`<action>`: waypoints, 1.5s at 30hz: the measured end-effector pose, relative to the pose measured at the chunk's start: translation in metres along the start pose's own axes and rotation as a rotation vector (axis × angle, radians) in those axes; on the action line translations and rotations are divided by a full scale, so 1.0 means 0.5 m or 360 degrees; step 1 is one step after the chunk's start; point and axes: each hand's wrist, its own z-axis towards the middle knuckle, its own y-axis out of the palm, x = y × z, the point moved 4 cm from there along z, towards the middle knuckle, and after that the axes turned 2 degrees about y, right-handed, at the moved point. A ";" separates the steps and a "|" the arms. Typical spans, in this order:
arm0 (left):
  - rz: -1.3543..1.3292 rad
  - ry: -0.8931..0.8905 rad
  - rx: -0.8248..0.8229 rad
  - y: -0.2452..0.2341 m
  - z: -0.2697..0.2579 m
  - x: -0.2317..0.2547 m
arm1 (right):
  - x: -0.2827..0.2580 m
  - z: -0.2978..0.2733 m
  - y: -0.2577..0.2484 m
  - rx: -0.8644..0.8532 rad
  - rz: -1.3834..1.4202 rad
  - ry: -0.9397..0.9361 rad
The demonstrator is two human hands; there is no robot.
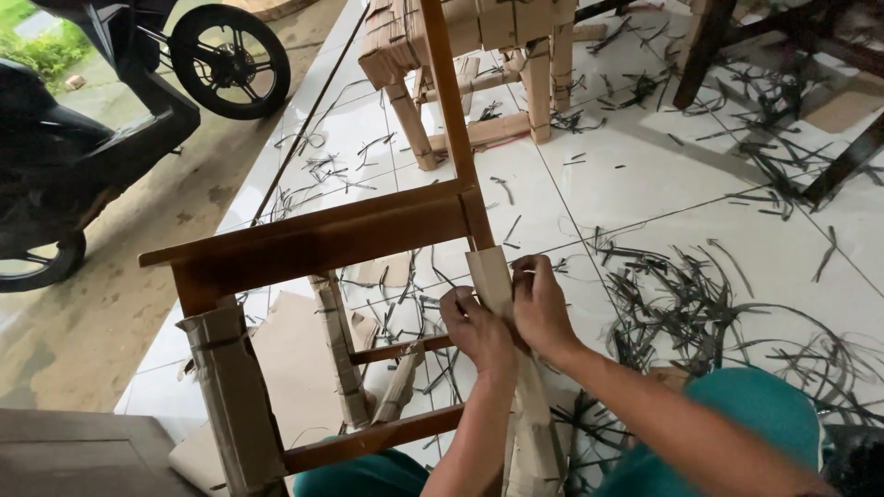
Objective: Wrapping the crossbars of a wooden chair with cardboard and securing them with plastic ties for protection.
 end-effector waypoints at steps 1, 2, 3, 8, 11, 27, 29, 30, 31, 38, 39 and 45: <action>0.0061 0.0132 0.0035 -0.002 -0.001 -0.002 | -0.022 -0.019 -0.002 0.0023 -0.0061 -0.0136; 0.0121 0.0272 0.0066 -0.004 0.002 -0.001 | -0.045 -0.038 -0.002 0.0050 -0.0115 -0.0278; 0.0115 0.0276 0.0061 -0.008 -0.003 -0.001 | -0.040 -0.041 -0.003 0.0056 -0.0115 -0.0285; -0.0160 0.0792 -0.0151 -0.012 -0.052 0.069 | -0.040 -0.042 -0.008 -0.0070 -0.0229 -0.0375; 0.0075 0.1071 -0.0373 -0.021 -0.077 0.147 | -0.053 -0.040 -0.010 -0.0173 -0.0181 -0.0279; 0.1084 0.1695 -0.1281 0.003 -0.045 0.232 | -0.118 -0.065 -0.099 -0.0339 -0.0089 -0.0709; 0.1080 0.1712 -0.1363 0.000 -0.044 0.224 | -0.120 -0.063 -0.086 -0.0493 -0.0051 -0.0669; 0.1085 0.1713 -0.1358 0.001 -0.044 0.229 | -0.131 -0.067 -0.086 -0.0498 -0.0047 -0.0671; 0.1041 0.1626 -0.1385 0.002 -0.042 0.233 | -0.141 -0.070 -0.085 -0.0534 -0.0058 -0.0664; 0.0913 0.1291 -0.1452 0.009 -0.025 0.227 | -0.133 -0.008 -0.130 -0.0364 -0.0331 -0.0655; 0.0916 0.1295 -0.1462 0.007 -0.028 0.239 | -0.138 -0.016 -0.128 -0.0355 -0.0324 -0.0654; 0.0898 0.1109 -0.1456 -0.002 -0.021 0.240 | -0.157 -0.052 -0.122 -0.0522 -0.0374 -0.0206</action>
